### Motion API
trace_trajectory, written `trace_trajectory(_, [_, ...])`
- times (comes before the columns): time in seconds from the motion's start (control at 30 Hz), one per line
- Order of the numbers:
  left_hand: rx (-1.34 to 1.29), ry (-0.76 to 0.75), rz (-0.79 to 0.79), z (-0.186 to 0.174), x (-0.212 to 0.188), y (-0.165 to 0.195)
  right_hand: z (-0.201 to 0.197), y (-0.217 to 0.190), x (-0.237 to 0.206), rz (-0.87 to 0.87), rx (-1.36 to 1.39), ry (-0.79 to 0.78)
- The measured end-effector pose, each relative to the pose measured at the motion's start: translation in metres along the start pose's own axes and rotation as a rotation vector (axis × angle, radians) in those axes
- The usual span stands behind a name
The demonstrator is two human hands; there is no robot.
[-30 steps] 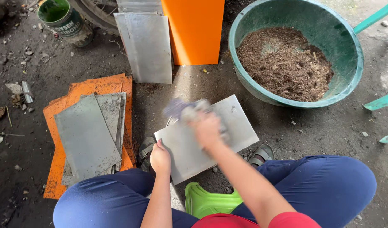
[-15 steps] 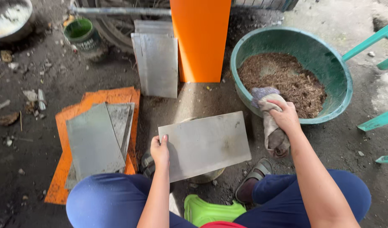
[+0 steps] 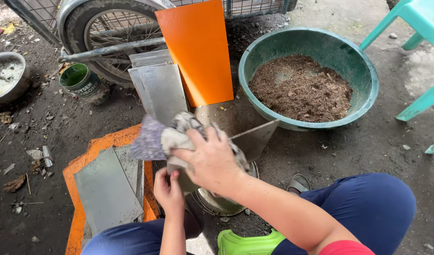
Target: The person sits on a small stool and wipes rectangular metal sheets with a cloth. They handle the sheets one at a time, wiping both sides and edges, then place them into a stack. The person repeats this process for multiple sheets.
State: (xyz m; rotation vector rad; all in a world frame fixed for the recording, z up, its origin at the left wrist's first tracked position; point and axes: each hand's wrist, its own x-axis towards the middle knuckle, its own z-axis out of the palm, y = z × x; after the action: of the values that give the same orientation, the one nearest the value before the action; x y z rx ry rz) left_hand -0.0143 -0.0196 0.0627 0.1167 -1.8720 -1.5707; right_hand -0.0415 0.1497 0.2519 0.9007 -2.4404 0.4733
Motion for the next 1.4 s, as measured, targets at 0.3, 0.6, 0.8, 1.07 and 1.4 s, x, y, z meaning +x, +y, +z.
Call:
trace_trajectory(0.3, [-0.21, 0.114, -0.14, -0.024, -0.008, -0.051, 0.034, 0.262, -0.124, 0.738, -0.365, -0.151])
trace_trajectory(0.6, [-0.316, 0.153, -0.239, -0.016, -0.009, -0.054, 0.055, 0.265, -0.13, 0.991, 0.949, 0.187])
trace_trajectory(0.8, [-0.339, 0.192, -0.243, -0.017, -0.009, -0.053, 0.113, 0.219, -0.138, 0.858, 0.741, 0.335])
trace_trajectory(1.07, [-0.243, 0.173, -0.332, -0.011, 0.005, -0.028, 0.139, 0.178, -0.218, 1.086, 0.559, -0.255])
trace_trajectory(1.4, [-0.159, 0.226, -0.895, -0.013, 0.027, -0.063, 0.096, 0.209, -0.193, 1.239, 0.926, 0.232])
